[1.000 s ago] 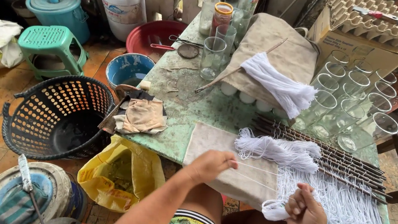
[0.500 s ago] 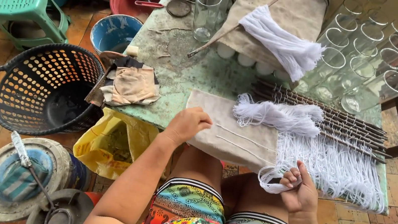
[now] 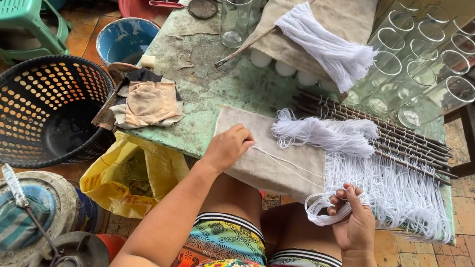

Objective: Tying cotton wicks onto a wooden frame to prepare them for candle making.

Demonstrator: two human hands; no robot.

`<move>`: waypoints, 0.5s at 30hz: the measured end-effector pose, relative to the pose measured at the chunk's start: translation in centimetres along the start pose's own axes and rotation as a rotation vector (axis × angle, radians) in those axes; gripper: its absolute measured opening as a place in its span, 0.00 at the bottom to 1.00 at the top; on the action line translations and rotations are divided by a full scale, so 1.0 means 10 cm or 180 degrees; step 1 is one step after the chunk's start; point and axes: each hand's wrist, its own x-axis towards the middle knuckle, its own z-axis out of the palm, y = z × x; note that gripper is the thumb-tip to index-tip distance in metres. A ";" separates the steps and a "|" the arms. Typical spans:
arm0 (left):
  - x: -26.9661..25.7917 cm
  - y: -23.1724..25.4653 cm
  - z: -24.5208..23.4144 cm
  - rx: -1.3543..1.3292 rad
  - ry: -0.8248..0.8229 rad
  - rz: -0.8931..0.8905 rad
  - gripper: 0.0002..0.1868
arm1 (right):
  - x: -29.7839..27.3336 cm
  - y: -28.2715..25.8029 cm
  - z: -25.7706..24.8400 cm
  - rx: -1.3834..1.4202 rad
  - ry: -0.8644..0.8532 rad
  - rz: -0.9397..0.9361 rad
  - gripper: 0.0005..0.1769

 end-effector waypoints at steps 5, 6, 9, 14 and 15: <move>0.08 0.02 0.06 0.0533 -0.0182 0.0080 0.08 | -0.05 -0.02 0.09 -0.0065 -0.0009 -0.0046 0.03; 0.09 0.04 0.05 0.0757 -0.0335 0.0165 0.10 | -0.01 -0.02 0.08 -0.0147 0.0037 -0.0038 0.03; 0.15 -0.03 0.18 0.1198 -0.0229 0.0441 0.11 | 0.04 -0.06 0.11 -0.0059 -0.0039 -0.0002 0.03; 0.20 -0.18 0.27 0.1134 0.0183 0.0689 0.06 | 0.03 -0.35 0.12 0.0271 -0.0444 -0.0213 0.04; 0.18 -0.15 0.19 0.0794 0.0347 0.0788 0.05 | 0.01 -0.44 0.19 -0.0291 -0.0046 -0.0745 0.02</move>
